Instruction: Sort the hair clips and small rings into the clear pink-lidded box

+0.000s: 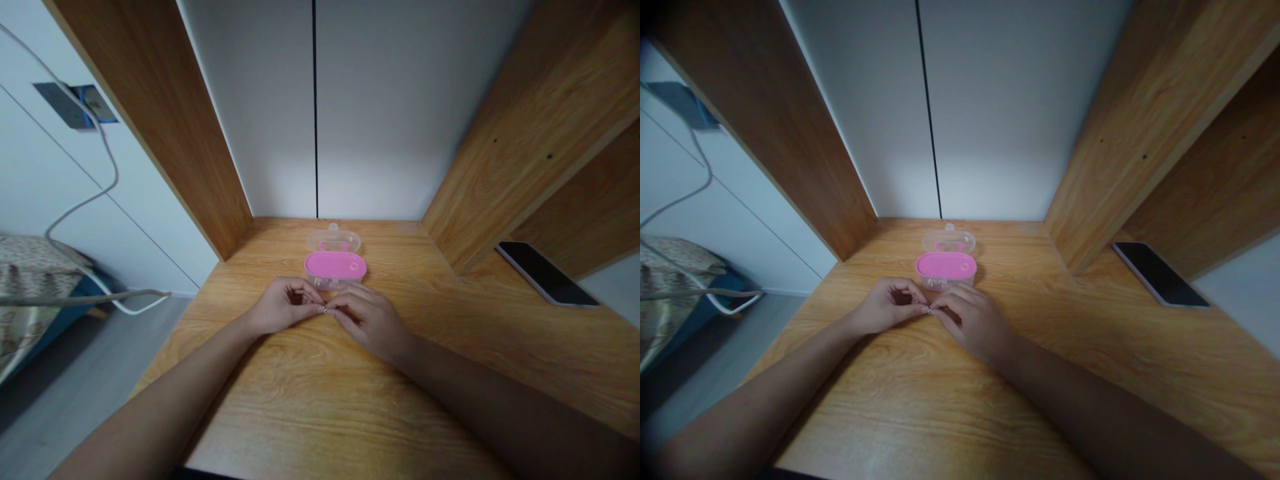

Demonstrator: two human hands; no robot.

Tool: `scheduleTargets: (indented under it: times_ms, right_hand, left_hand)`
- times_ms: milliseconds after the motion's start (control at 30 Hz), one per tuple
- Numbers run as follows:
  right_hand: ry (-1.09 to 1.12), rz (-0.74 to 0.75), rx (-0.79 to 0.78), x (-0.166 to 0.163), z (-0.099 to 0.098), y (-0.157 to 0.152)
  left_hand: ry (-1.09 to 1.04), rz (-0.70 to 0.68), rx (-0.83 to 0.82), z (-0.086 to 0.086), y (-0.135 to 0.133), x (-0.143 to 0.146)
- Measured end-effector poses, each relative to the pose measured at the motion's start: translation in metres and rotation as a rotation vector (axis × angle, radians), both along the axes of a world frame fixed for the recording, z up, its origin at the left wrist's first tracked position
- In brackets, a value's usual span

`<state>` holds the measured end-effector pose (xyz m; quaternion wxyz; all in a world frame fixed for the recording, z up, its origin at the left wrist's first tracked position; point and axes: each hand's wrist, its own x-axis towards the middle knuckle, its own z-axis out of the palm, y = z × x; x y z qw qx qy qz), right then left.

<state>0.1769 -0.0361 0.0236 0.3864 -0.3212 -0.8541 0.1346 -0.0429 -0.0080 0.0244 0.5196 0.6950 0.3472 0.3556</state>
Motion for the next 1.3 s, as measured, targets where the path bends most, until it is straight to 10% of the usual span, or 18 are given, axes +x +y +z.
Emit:
scheduleTargets:
  times_ms: [1300]
  right_hand:
    - [0.062,-0.012,0.153,0.0018,-0.0026,0.0014]
  left_hand:
    - [-0.183,-0.059,-0.115,-0.0063,0.0038,-0.001]
